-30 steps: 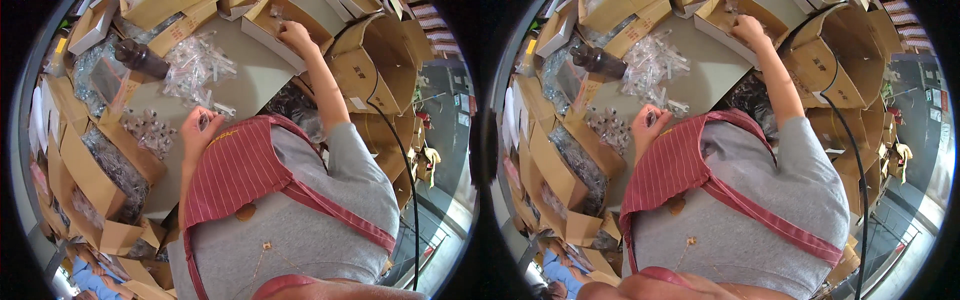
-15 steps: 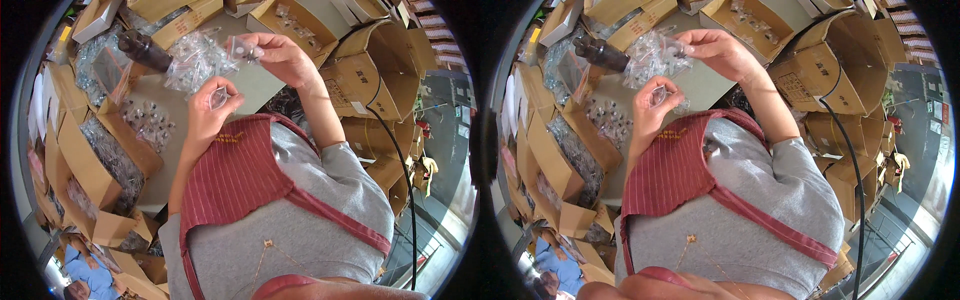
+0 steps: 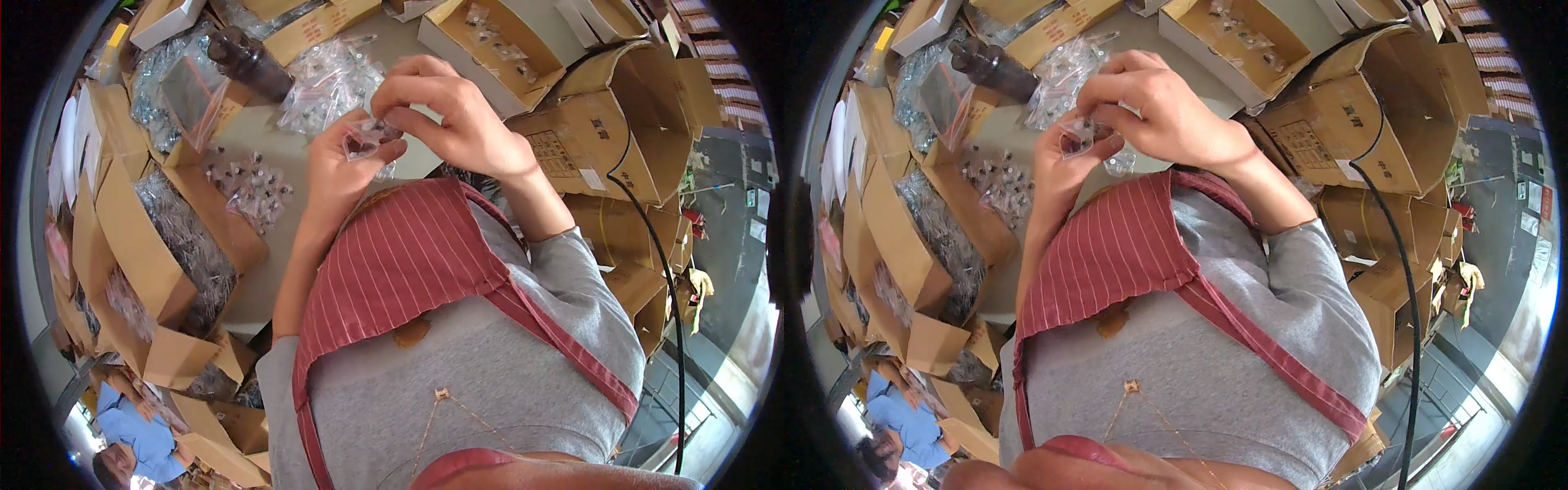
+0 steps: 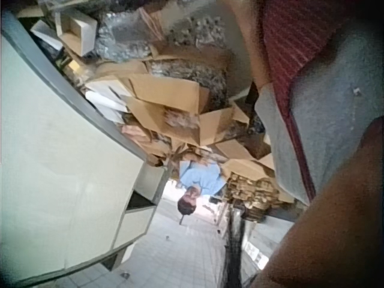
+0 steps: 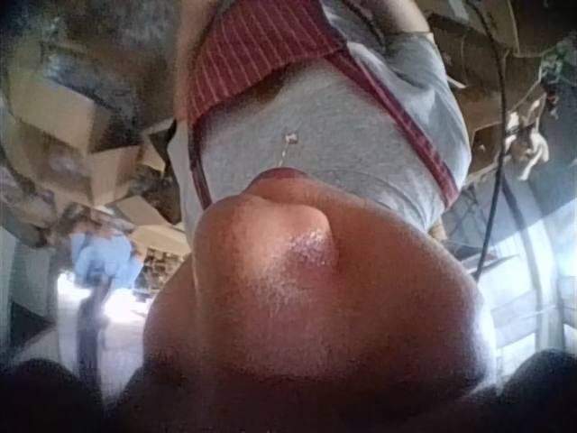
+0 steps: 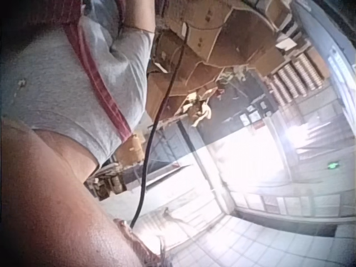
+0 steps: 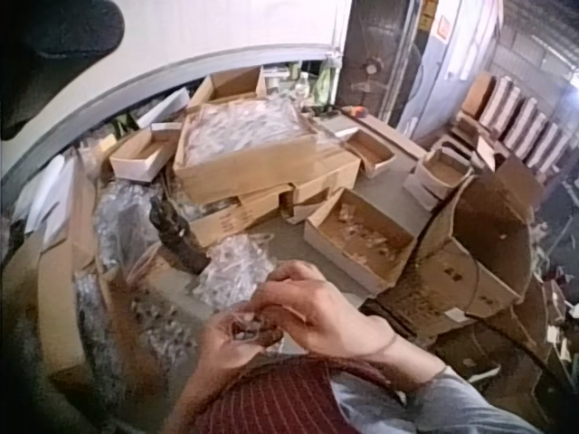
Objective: Sorting and packaging small components into individual plastic bags at a workstation.
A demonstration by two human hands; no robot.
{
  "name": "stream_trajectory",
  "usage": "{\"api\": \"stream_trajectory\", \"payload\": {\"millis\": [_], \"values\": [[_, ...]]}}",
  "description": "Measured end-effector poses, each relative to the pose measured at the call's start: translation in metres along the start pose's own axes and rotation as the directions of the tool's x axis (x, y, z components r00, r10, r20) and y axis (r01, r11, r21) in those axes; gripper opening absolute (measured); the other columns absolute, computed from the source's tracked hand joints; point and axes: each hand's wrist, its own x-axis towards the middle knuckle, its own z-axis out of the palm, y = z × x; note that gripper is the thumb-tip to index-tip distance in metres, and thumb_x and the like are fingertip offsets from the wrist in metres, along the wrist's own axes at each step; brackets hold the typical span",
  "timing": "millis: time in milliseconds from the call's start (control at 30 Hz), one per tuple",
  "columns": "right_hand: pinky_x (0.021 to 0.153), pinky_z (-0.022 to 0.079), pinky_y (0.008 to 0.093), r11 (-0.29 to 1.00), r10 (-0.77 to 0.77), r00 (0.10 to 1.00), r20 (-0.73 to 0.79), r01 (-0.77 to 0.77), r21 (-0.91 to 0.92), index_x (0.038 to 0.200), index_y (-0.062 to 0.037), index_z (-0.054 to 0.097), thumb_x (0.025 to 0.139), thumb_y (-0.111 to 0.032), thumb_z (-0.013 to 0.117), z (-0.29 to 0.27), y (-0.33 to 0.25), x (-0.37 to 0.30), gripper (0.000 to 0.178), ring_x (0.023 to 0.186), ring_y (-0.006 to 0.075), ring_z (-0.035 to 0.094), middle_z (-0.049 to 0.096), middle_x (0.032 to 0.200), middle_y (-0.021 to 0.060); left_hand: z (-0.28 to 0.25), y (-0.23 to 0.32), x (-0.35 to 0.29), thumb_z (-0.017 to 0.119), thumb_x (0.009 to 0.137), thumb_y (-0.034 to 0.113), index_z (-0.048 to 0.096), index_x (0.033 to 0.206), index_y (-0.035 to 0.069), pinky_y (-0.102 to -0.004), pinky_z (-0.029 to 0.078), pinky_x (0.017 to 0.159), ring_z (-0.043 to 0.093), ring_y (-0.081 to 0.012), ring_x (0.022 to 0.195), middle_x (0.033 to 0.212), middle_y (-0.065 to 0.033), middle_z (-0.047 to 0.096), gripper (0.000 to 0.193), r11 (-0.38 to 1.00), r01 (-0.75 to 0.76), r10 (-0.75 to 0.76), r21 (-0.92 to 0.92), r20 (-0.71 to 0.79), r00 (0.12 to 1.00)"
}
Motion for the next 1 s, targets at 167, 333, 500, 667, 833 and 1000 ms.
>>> {"api": "stream_trajectory", "payload": {"millis": [167,333,500,667,833,1000], "values": [[0.106,0.034,0.0502,0.729,-0.278,0.955,0.102,0.279,-0.625,0.084,-0.0084,0.067,0.071,-0.009,0.07,0.007,-0.012,0.004,0.013,0.097,0.0238,0.058,0.063,0.078,0.0038,-0.001,-0.004,0.003,0.076,0.078,0.003,0.066,0.105,0.001,-0.0252,0.049,0.078,0.062,-0.0099,0.087,0.093,-0.0036,0.068,0.029,0.976,-0.015,0.006,0.217,0.042,0.999],[0.109,0.03,0.0539,0.683,-0.298,0.939,0.169,0.334,-0.65,0.084,-0.0047,0.061,0.069,-0.013,0.07,0.025,0.002,0.005,0.02,0.099,0.0248,0.057,0.062,0.076,0.0048,0.0,-0.014,-0.002,0.076,0.076,0.009,0.062,0.114,0.0,-0.031,0.05,0.081,0.064,-0.0161,0.094,0.102,-0.0068,0.069,0.041,0.991,0.001,-0.01,0.132,0.069,0.998],[0.109,0.029,0.0546,0.656,-0.175,0.976,0.131,0.215,-0.724,0.09,-0.0039,0.061,0.067,-0.015,0.07,0.032,0.013,0.005,0.027,0.105,0.0285,0.055,0.063,0.087,0.0086,-0.001,-0.015,-0.006,0.075,0.077,0.013,0.062,0.115,0.0,-0.0318,0.051,0.081,0.065,-0.0164,0.096,0.105,-0.0114,0.069,0.042,0.965,0.001,-0.044,0.263,0.155,0.987],[0.108,0.031,0.0492,0.798,-0.153,0.956,0.249,0.268,-0.54,0.092,-0.0032,0.062,0.065,-0.013,0.068,0.034,0.02,0.01,0.029,0.107,0.0317,0.053,0.063,0.094,0.0116,0.009,-0.011,-0.013,0.079,0.077,0.017,0.063,0.111,-0.003,-0.0321,0.052,0.081,0.066,-0.0182,0.095,0.101,-0.014,0.07,0.043,0.997,-0.02,0.004,0.076,0.197,0.98],[0.108,0.034,0.0444,0.997,-0.01,0.935,0.355,0.038,-0.073,0.105,-0.0039,0.063,0.067,-0.005,0.067,0.003,0.009,0.018,0.039,0.12,0.0293,0.05,0.062,0.113,0.0099,0.004,0.016,-0.01,0.082,0.075,0.011,0.063,0.099,0.0,-0.0288,0.048,0.076,0.061,-0.0134,0.088,0.093,-0.0059,0.065,0.032,0.98,0.029,-0.096,0.196,0.343,0.935],[0.11,0.033,0.0524,0.926,-0.279,0.906,0.319,0.342,-0.162,0.09,-0.0052,0.073,0.072,-0.008,0.067,-0.016,0.001,0.016,0.019,0.137,0.0397,0.038,0.056,0.136,0.016,-0.005,0.014,-0.009,0.078,0.078,0.006,0.062,0.096,0.001,-0.0274,0.046,0.075,0.06,-0.0115,0.087,0.091,-0.002,0.063,0.025,0.998,0.023,-0.042,0.065,0.313,0.949]]}}
